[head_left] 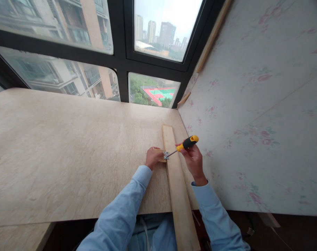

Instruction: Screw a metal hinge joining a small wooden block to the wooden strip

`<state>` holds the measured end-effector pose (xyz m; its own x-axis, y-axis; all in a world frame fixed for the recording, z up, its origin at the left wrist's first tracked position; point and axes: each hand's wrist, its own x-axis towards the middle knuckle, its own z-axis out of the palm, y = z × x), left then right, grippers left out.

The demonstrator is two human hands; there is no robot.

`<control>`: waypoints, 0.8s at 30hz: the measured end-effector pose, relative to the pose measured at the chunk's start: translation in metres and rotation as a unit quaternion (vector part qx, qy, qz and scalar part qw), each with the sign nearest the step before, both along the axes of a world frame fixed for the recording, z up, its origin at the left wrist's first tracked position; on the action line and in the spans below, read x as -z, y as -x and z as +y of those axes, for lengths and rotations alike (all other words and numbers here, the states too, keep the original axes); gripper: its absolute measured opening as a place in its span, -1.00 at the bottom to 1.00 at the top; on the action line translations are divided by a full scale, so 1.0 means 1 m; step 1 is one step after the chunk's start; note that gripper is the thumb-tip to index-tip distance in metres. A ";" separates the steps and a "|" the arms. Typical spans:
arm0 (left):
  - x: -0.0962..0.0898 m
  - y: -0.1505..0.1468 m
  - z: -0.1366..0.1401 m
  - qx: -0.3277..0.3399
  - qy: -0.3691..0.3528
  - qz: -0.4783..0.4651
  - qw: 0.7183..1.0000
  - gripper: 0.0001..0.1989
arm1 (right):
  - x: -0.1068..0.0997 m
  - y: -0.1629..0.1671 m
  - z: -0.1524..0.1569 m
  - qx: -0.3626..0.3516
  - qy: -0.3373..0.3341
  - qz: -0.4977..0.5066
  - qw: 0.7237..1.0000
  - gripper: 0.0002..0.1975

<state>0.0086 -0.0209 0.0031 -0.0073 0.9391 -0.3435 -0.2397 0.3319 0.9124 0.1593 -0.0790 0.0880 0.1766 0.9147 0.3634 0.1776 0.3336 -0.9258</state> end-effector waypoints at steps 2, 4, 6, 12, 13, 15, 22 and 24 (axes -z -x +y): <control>-0.001 0.000 0.000 0.000 0.002 -0.003 1.000 -0.62 | 0.000 -0.001 0.000 0.005 0.000 -0.004 1.000 -0.73; -0.002 0.000 -0.001 -0.002 0.002 -0.004 1.000 -0.63 | 0.000 -0.003 -0.001 0.009 -0.004 0.002 1.000 -0.72; -0.002 0.000 0.000 -0.003 0.002 -0.001 1.000 -0.63 | 0.001 -0.004 -0.001 0.010 -0.008 0.013 1.000 -0.72; -0.002 0.000 0.000 0.005 0.005 0.009 1.000 -0.63 | 0.004 -0.002 0.001 -0.001 -0.005 0.010 1.000 -0.73; -0.002 0.000 0.000 0.006 0.004 0.010 1.000 -0.63 | 0.005 -0.001 0.001 0.000 -0.007 0.009 1.000 -0.73; -0.002 0.000 0.000 0.010 0.004 0.010 1.000 -0.63 | 0.004 -0.001 0.002 0.001 -0.011 0.010 1.000 -0.73; -0.002 0.000 0.000 0.012 0.007 0.008 1.000 -0.64 | 0.002 0.002 0.002 0.001 0.001 0.038 0.999 -0.71; -0.002 0.000 0.000 0.013 0.009 0.010 1.000 -0.64 | 0.003 0.002 0.003 0.002 -0.005 0.025 1.000 -0.69</control>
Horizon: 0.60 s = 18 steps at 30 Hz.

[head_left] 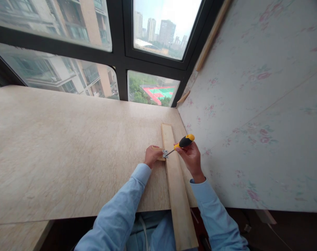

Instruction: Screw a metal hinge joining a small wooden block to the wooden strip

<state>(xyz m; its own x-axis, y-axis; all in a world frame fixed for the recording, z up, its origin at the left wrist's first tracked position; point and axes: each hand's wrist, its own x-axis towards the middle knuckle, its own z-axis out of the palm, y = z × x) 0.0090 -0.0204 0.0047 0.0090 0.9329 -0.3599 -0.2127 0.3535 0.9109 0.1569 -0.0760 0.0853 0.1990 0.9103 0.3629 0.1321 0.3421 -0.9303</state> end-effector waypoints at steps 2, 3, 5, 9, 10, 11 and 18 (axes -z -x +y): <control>-0.001 0.000 0.000 0.000 0.002 0.001 1.000 -0.63 | 0.001 0.001 0.001 0.019 -0.008 -0.041 0.999 -0.66; -0.001 0.000 -0.001 -0.001 0.002 -0.001 1.000 -0.63 | 0.002 0.001 0.001 0.034 -0.011 -0.068 0.997 -0.64; -0.002 0.000 -0.001 -0.001 0.002 -0.002 1.000 -0.63 | 0.002 0.002 0.002 0.065 -0.014 -0.117 0.991 -0.61; -0.003 0.000 -0.002 -0.003 -0.001 0.002 1.000 -0.63 | 0.000 0.002 0.004 0.103 0.007 -0.157 0.982 -0.62; -0.003 0.000 -0.002 -0.003 -0.002 0.003 1.000 -0.63 | 0.000 0.001 0.004 0.105 0.017 -0.155 0.982 -0.62; -0.002 0.000 -0.002 -0.002 -0.003 0.005 1.000 -0.64 | -0.001 0.001 0.004 0.102 0.030 -0.149 0.983 -0.62; 0.002 0.000 0.001 0.004 -0.007 0.032 0.999 -0.65 | -0.010 0.001 0.003 0.006 0.099 -0.015 0.995 -0.55</control>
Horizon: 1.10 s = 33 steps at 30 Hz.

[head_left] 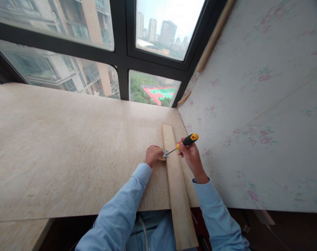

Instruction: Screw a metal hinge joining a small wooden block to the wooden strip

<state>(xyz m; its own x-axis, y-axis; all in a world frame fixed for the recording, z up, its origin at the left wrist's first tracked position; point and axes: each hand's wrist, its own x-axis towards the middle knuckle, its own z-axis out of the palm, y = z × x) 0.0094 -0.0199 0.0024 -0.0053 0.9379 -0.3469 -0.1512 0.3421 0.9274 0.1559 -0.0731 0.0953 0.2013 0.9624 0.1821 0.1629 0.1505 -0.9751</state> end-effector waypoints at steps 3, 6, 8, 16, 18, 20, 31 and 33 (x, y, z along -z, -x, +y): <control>0.001 0.000 0.000 -0.002 0.001 -0.003 1.000 -0.66 | -0.002 0.000 -0.001 -0.004 -0.006 0.006 1.000 -0.53; 0.001 0.000 0.000 -0.003 0.001 -0.006 1.000 -0.65 | -0.004 0.000 -0.003 -0.028 -0.006 -0.001 1.000 -0.51; 0.001 0.000 0.000 -0.003 0.000 -0.004 1.000 -0.65 | -0.007 0.000 -0.006 -0.050 -0.011 -0.003 0.999 -0.47; -0.001 0.001 -0.001 0.001 0.002 0.008 1.000 -0.65 | -0.020 -0.001 -0.011 -0.027 -0.012 -0.096 0.995 -0.49; 0.000 0.001 -0.001 0.004 0.003 0.009 1.000 -0.65 | -0.019 -0.002 -0.008 0.035 -0.030 -0.186 0.981 -0.52; 0.001 0.001 -0.001 0.007 0.001 0.007 1.000 -0.66 | -0.017 -0.002 -0.004 0.080 -0.046 -0.244 0.965 -0.51; 0.000 0.000 -0.001 0.003 0.007 -0.017 1.000 -0.64 | -0.027 0.002 -0.008 -0.099 -0.103 -0.038 0.989 -0.39; -0.001 0.000 -0.001 0.003 0.007 -0.017 1.000 -0.64 | -0.031 0.001 -0.010 -0.082 -0.095 -0.067 0.990 -0.46</control>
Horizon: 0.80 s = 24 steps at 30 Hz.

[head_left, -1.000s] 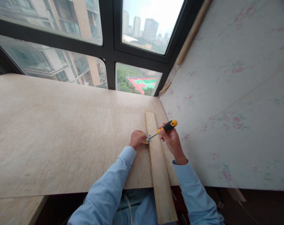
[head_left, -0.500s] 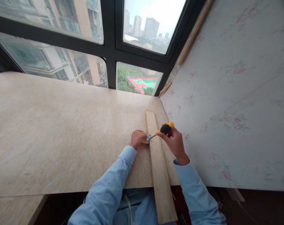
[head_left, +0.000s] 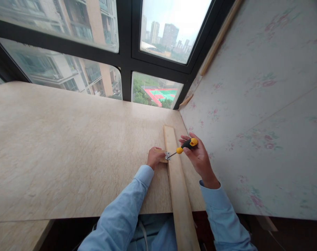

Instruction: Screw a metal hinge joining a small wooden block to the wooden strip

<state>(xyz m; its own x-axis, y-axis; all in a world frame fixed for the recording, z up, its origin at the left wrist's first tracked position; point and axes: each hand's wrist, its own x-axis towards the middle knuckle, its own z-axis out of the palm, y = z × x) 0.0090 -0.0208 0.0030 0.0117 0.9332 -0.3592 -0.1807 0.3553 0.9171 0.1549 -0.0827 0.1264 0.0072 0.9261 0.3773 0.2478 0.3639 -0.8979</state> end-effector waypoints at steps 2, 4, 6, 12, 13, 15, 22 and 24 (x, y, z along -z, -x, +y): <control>0.000 0.000 0.000 0.000 0.000 0.003 1.000 -0.65 | -0.001 -0.001 0.001 0.073 -0.011 -0.065 0.995 -0.50; 0.000 0.000 0.000 -0.001 0.000 0.007 1.000 -0.65 | -0.001 -0.001 0.002 0.155 -0.036 -0.129 0.979 -0.42; 0.002 0.000 0.000 -0.003 0.000 0.011 1.000 -0.65 | 0.000 0.001 0.004 0.172 -0.050 -0.137 0.974 -0.35; 0.004 -0.001 0.001 0.000 0.000 0.008 1.000 -0.62 | -0.004 0.002 0.003 0.007 -0.025 -0.019 0.999 -0.36; 0.004 -0.001 0.001 0.001 0.001 0.008 1.000 -0.62 | -0.006 0.001 0.002 -0.010 -0.017 -0.018 1.000 -0.38; 0.004 -0.001 0.000 0.002 0.002 0.010 1.000 -0.63 | -0.008 0.000 -0.001 -0.012 -0.005 -0.043 0.999 -0.43; 0.004 -0.001 0.001 -0.002 -0.002 0.034 0.999 -0.67 | -0.003 0.005 0.000 0.156 -0.042 -0.138 0.977 -0.37; 0.005 -0.002 0.001 -0.004 0.001 0.032 0.999 -0.66 | -0.002 0.006 0.000 0.096 -0.029 -0.065 0.993 -0.34</control>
